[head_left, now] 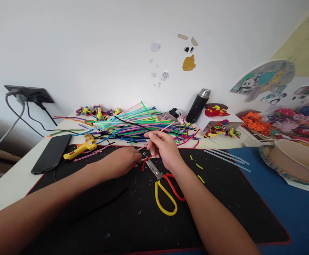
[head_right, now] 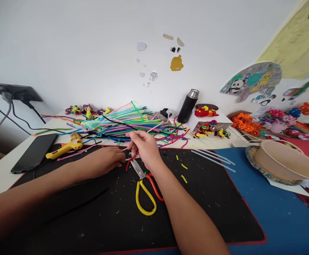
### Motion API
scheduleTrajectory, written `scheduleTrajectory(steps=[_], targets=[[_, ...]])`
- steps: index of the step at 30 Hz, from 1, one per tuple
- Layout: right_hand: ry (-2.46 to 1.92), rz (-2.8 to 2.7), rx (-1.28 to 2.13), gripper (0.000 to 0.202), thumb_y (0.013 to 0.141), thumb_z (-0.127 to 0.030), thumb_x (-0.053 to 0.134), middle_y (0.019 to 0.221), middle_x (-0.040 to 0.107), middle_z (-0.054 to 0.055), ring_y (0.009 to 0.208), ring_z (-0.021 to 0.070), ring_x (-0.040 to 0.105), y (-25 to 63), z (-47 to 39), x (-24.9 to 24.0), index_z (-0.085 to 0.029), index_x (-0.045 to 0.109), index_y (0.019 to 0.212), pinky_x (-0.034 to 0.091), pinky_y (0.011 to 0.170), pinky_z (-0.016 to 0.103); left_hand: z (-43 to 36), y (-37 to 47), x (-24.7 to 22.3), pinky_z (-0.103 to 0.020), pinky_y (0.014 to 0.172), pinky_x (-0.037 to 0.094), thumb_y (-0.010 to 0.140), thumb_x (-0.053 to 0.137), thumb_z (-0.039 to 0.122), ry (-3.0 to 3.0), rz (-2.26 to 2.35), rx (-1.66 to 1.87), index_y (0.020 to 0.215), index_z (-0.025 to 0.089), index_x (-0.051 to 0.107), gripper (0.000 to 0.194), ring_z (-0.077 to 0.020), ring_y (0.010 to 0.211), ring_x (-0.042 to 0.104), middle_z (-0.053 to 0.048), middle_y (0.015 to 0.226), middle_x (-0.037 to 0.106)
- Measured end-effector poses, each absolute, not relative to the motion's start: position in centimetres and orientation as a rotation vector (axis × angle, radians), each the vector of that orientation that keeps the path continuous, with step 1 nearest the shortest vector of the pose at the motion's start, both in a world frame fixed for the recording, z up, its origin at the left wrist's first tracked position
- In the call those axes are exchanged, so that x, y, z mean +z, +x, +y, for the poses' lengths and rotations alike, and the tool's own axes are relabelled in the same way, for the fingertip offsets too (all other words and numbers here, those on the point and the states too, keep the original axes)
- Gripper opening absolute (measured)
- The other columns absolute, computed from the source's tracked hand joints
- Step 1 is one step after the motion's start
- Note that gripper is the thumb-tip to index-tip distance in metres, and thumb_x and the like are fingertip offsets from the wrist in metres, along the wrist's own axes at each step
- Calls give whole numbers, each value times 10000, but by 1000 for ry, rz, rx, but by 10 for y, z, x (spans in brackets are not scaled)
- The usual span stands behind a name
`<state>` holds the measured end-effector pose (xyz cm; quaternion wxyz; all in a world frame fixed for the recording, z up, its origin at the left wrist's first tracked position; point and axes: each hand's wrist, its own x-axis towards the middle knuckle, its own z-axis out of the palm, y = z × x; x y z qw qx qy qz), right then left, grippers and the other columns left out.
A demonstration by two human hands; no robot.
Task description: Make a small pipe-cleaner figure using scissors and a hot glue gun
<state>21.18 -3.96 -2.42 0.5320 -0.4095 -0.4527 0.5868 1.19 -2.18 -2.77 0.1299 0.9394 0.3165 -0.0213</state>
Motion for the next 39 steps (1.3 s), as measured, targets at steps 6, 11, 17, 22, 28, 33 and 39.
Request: scheduleTrajectory(steps=[6,11,17,22,28,33,39], targets=[[-959,-1055,1374,369,823,-519,790,619,665,-41,388,74,520,215,-39,-19,-179,772,965,269,351,190,-22,14,-32,-318,761,474,881,592,39,2775,910,-121,862,200,699,194,-254,859,696,-64,887,739],[-919,-991,1313,347,818,-489,818,599,647,-50,399,72,520,226,-38,-8,-174,774,955,274,354,182,-30,8,-9,-303,813,485,937,564,72,2786,835,-36,924,202,674,170,-224,881,679,-54,954,719],[-884,-929,1182,284,826,-436,817,562,601,-70,391,63,466,242,-35,2,-175,773,928,271,354,189,-11,55,18,-273,780,483,936,587,114,2683,810,126,931,204,728,167,-200,903,702,-35,989,759],[-924,-926,1128,284,846,-444,817,556,578,-75,393,66,451,252,-32,4,-184,767,951,249,365,203,4,117,0,-263,712,490,879,676,108,2717,613,59,892,208,803,162,-190,816,733,-14,891,816],[-981,-895,1034,259,845,-427,806,561,573,-74,413,62,438,258,-26,1,-187,770,938,245,387,202,16,152,-21,-317,735,520,887,662,104,2792,578,108,912,143,829,173,-265,873,740,-122,959,826],[-961,-913,1059,282,847,-455,805,550,560,-78,396,64,425,256,-26,-1,-191,758,935,206,371,203,16,135,-13,-310,768,522,922,631,94,2803,563,93,982,152,817,204,-253,886,752,-109,990,828],[-996,-993,1055,303,862,-474,784,555,568,-76,394,64,435,246,-32,-2,-185,762,952,237,365,198,-18,64,25,-275,731,474,952,621,132,2690,777,79,1008,230,788,201,-205,871,741,-26,971,804]])
